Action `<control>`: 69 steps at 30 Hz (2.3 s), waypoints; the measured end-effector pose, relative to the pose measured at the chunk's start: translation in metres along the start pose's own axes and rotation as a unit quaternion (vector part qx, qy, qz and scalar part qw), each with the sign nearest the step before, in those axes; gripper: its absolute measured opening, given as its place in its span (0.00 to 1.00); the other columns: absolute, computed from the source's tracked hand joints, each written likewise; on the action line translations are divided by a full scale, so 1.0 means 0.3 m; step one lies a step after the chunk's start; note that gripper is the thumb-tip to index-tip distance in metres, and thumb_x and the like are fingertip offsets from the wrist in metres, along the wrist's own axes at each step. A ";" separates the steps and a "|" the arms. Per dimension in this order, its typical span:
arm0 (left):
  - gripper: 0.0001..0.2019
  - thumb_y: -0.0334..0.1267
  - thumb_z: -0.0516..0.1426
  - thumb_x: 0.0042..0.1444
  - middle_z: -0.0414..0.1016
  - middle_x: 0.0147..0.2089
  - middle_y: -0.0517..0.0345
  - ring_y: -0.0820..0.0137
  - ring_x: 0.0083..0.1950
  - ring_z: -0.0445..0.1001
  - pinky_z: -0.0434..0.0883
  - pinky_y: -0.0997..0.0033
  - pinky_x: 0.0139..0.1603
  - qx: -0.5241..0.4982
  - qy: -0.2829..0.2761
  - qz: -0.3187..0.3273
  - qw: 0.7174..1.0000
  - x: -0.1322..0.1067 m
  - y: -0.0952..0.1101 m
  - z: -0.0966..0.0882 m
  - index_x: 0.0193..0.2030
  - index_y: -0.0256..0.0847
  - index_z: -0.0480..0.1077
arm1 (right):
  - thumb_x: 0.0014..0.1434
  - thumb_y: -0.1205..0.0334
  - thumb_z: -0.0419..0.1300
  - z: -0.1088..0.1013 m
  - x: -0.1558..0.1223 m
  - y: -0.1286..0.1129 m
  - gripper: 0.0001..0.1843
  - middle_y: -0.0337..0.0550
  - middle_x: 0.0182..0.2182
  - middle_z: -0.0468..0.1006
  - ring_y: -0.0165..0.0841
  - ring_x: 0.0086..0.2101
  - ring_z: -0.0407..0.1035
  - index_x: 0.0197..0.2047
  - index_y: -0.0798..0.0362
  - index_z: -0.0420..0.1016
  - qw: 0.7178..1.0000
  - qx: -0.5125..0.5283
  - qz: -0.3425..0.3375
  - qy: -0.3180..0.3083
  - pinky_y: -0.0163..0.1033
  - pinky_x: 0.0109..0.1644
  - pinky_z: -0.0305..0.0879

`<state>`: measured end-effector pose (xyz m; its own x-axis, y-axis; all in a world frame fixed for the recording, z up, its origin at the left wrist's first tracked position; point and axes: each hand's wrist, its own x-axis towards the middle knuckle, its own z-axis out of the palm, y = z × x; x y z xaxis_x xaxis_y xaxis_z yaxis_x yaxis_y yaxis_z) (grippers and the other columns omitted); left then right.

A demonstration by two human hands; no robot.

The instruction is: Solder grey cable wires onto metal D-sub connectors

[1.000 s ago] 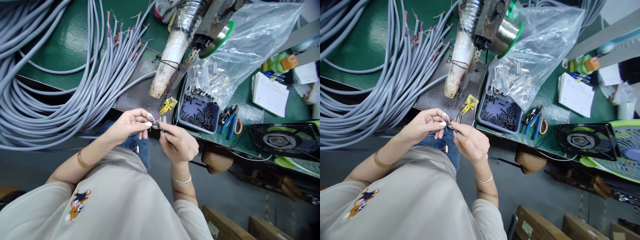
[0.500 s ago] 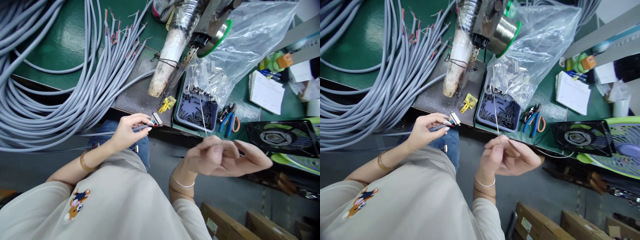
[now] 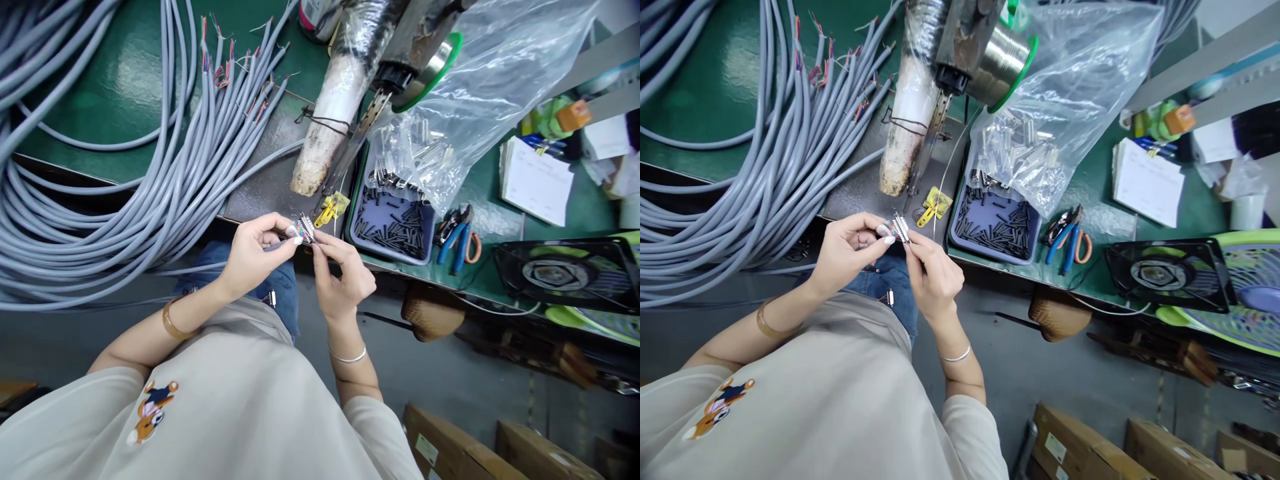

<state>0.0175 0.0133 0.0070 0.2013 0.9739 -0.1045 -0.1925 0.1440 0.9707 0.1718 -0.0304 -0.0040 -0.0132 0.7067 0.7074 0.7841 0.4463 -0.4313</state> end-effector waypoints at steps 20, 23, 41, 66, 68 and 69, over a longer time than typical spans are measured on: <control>0.05 0.30 0.65 0.52 0.74 0.33 0.62 0.84 0.24 0.66 0.68 0.85 0.24 0.000 -0.002 0.102 0.995 0.056 -0.005 0.010 0.32 0.36 0.73 | 0.60 0.73 0.64 0.017 0.030 0.019 0.10 0.45 0.46 0.86 0.33 0.41 0.83 0.37 0.49 0.70 0.997 0.061 0.042 0.004 0.37 0.44 0.82; 0.05 0.28 0.65 0.50 0.74 0.34 0.61 0.83 0.26 0.69 0.69 0.85 0.24 0.002 0.008 0.108 0.994 0.058 -0.010 0.012 0.31 0.36 0.72 | 0.60 0.74 0.64 0.020 0.027 0.019 0.10 0.45 0.45 0.86 0.33 0.41 0.83 0.37 0.49 0.70 0.997 0.066 0.041 0.005 0.37 0.44 0.82; 0.06 0.28 0.64 0.47 0.74 0.34 0.61 0.80 0.30 0.71 0.70 0.83 0.29 0.049 0.045 0.133 0.989 0.070 -0.010 0.025 0.28 0.37 0.70 | 0.59 0.75 0.65 0.027 0.046 0.018 0.10 0.46 0.45 0.86 0.33 0.42 0.83 0.36 0.50 0.71 0.998 0.052 0.029 0.020 0.37 0.45 0.81; 0.09 0.28 0.65 0.48 0.72 0.32 0.61 0.79 0.28 0.68 0.63 0.79 0.24 0.077 0.001 0.084 0.994 0.069 0.025 0.018 0.27 0.39 0.68 | 0.63 0.70 0.64 0.014 0.035 0.018 0.08 0.41 0.46 0.86 0.35 0.42 0.83 0.38 0.47 0.72 1.000 0.006 0.003 0.002 0.39 0.43 0.82; 0.09 0.27 0.65 0.47 0.74 0.33 0.60 0.80 0.27 0.67 0.62 0.80 0.24 0.073 -0.002 0.079 0.994 0.067 0.021 0.016 0.27 0.39 0.68 | 0.63 0.71 0.64 0.012 0.032 0.023 0.08 0.41 0.45 0.87 0.34 0.42 0.83 0.38 0.48 0.73 1.000 0.000 -0.009 0.002 0.37 0.43 0.81; 0.09 0.27 0.65 0.47 0.75 0.34 0.60 0.81 0.27 0.67 0.62 0.81 0.23 0.073 -0.003 0.076 0.994 0.065 0.021 0.014 0.27 0.38 0.68 | 0.62 0.72 0.65 0.012 0.030 0.025 0.08 0.42 0.45 0.87 0.34 0.41 0.83 0.38 0.48 0.73 1.000 -0.001 -0.014 0.006 0.36 0.43 0.81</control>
<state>0.0243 0.0324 0.0119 0.1864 0.9814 0.0458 -0.0802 -0.0313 0.9963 0.1752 -0.0187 -0.0029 -0.0274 0.6871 0.7260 0.7844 0.4650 -0.4104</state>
